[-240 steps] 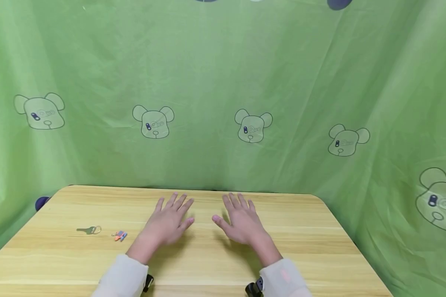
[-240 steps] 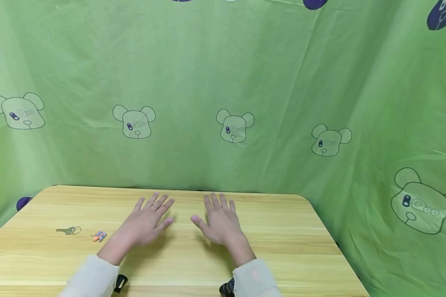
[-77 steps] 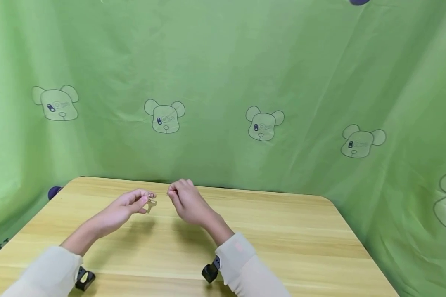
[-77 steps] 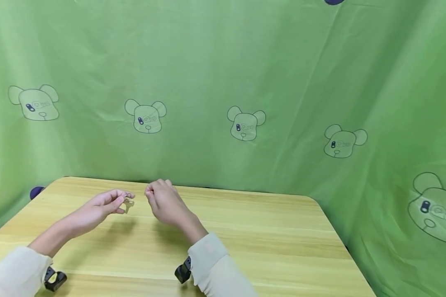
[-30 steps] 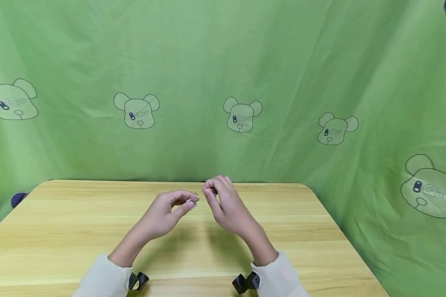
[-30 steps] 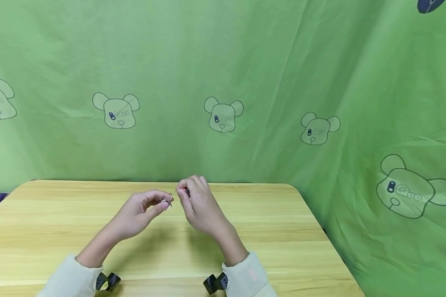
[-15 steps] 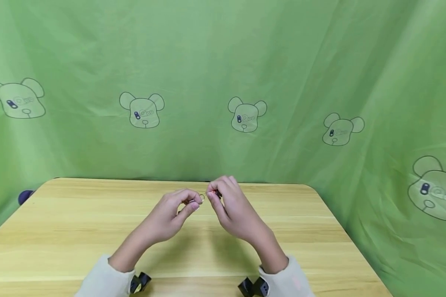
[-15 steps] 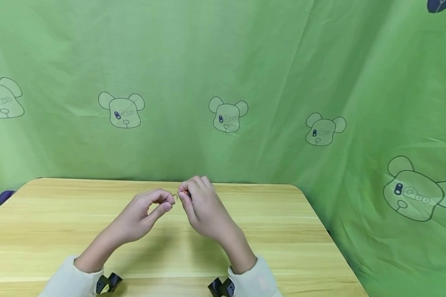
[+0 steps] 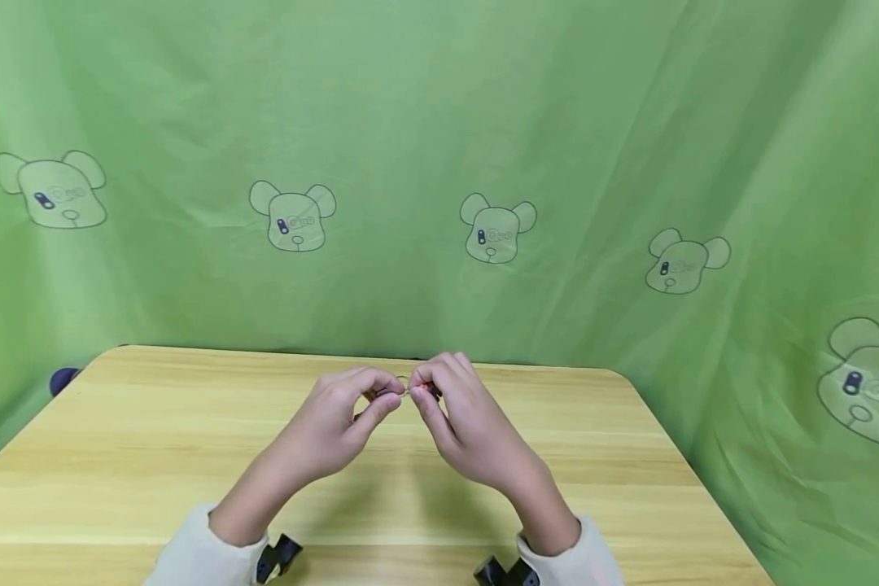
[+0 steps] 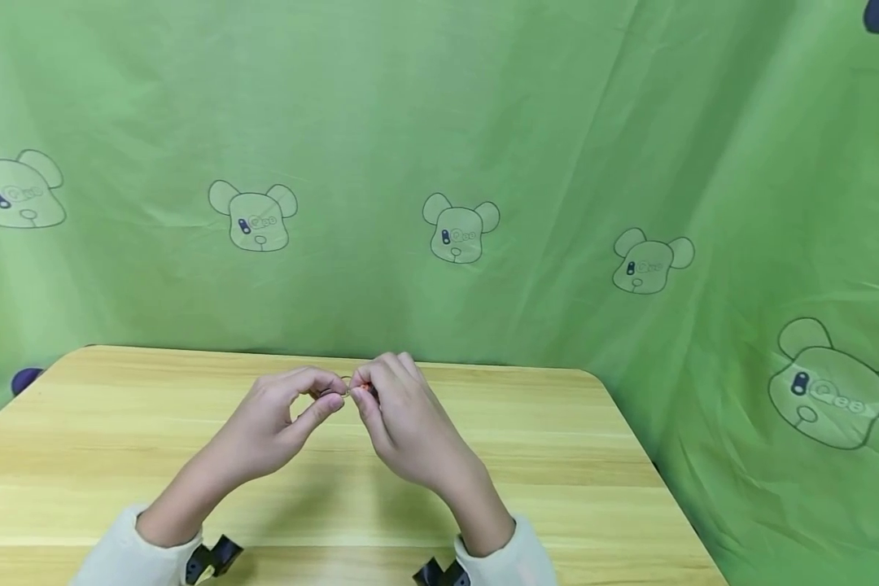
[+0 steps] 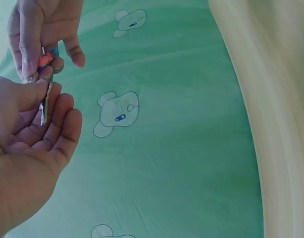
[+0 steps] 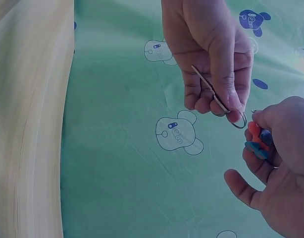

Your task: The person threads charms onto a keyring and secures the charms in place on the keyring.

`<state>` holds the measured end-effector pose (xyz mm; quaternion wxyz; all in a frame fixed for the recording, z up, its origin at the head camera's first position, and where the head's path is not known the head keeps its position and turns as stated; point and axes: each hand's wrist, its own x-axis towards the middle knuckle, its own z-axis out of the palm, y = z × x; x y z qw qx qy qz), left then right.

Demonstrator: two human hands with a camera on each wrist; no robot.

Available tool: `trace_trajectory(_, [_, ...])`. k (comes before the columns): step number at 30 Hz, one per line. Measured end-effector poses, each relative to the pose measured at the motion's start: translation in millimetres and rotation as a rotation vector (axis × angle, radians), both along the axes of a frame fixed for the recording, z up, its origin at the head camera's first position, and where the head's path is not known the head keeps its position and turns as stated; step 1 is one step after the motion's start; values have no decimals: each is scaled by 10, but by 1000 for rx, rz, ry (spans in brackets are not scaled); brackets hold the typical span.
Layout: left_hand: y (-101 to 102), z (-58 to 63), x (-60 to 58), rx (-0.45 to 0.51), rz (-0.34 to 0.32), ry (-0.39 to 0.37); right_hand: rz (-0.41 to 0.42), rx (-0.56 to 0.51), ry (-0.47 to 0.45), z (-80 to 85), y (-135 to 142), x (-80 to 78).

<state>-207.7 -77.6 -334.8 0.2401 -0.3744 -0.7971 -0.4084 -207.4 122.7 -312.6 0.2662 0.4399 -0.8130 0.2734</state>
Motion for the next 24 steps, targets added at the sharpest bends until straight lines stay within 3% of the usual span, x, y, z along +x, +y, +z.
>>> trace_trajectory(24, [60,53,92,-2,116,59,-35,-2,38,-41,-19,-8])
